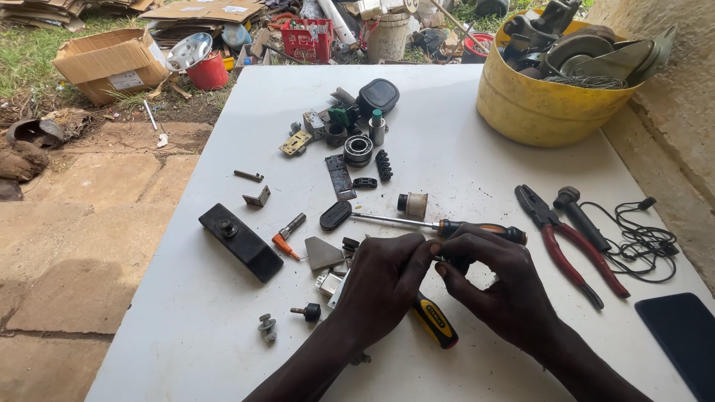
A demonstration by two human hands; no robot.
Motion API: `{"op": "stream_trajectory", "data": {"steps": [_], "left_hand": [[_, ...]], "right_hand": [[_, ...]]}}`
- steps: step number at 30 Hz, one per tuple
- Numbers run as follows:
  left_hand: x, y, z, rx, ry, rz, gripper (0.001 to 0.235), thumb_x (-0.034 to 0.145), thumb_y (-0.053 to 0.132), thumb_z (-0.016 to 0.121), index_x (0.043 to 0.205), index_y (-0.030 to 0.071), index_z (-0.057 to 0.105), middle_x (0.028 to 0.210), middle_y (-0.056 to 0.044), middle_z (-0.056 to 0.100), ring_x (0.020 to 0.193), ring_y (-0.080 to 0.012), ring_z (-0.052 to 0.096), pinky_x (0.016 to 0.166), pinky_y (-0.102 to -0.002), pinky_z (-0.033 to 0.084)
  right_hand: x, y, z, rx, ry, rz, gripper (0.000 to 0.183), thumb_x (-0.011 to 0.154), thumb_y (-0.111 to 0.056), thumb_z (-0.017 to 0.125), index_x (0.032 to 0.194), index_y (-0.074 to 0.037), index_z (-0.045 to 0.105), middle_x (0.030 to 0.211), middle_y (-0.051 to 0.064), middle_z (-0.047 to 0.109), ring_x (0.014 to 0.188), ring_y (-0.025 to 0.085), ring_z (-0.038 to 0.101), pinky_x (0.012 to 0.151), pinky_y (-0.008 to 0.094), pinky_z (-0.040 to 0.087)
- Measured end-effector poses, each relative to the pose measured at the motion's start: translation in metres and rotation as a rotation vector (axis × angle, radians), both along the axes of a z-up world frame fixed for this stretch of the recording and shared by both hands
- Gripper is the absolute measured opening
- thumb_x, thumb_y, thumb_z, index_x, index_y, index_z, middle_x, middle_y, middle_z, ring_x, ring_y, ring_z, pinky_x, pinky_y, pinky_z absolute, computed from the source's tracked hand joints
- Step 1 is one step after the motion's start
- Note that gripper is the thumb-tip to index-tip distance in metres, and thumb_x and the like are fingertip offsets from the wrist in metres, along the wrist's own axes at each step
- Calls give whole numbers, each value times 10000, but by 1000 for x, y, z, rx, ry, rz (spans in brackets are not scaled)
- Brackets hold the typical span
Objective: Disassembling and inspecting small mechanical components on a workbench using hand tools.
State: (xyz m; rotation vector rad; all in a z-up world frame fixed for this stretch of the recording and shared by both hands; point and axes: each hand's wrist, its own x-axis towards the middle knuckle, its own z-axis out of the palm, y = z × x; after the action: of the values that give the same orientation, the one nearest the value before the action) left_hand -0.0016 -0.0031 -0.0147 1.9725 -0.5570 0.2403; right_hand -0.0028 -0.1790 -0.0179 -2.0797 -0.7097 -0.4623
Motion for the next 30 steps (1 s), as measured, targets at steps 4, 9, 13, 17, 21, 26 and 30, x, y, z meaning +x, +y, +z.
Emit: {"op": "stream_trajectory", "data": {"steps": [4,9,13,17,21,26,30], "left_hand": [[1,5,13,24,-15,-133,151,972,231,494,872,117,496,757,-40,557,673,-224,518,624,-359,399],[-1,3,12,-38,-99,-163,210,983,107,466,778,82,423,674,-56,462,604,-196,407,563,-358,332],[-2,-1,9,-8,-150,-84,239,995,137,467,764,77,451,625,-68,483,548,-214,422,530,-368,332],[-3,-3,4,-22,-50,4,385,1015,213,496,660,91,411,516,-14,358,503,-142,317,487,-350,287],[0,3,10,-22,-19,-136,153,984,206,502,867,108,512,741,-33,552,657,-204,505,593,-356,394],[2,4,9,-33,-85,-172,154,990,139,457,846,88,478,711,-54,491,641,-207,442,594,-362,357],[-1,2,9,-38,19,-73,358,1012,200,470,674,111,393,540,20,348,530,-115,319,512,-339,269]], "right_hand": [[0,0,2,18,37,-22,51,865,-116,671,831,-79,662,745,-12,680,638,110,562,598,247,483],[-3,2,3,8,-45,9,119,820,-47,688,936,-73,688,781,10,676,683,131,619,688,266,510],[-5,3,2,17,-61,24,147,817,-26,685,958,-65,681,801,7,662,686,127,622,710,258,521],[-4,3,1,1,-98,32,183,800,3,707,972,-52,676,812,15,645,654,121,601,665,244,523],[-1,1,-1,-5,-50,-71,65,844,-93,710,838,-71,649,747,17,649,626,132,575,671,265,488],[2,-3,0,-7,-23,-46,74,834,-118,718,851,-85,654,708,3,635,626,130,573,654,272,484],[2,-2,-2,7,-90,-6,148,808,-57,729,948,-77,686,884,54,722,868,178,716,867,310,540]]}}
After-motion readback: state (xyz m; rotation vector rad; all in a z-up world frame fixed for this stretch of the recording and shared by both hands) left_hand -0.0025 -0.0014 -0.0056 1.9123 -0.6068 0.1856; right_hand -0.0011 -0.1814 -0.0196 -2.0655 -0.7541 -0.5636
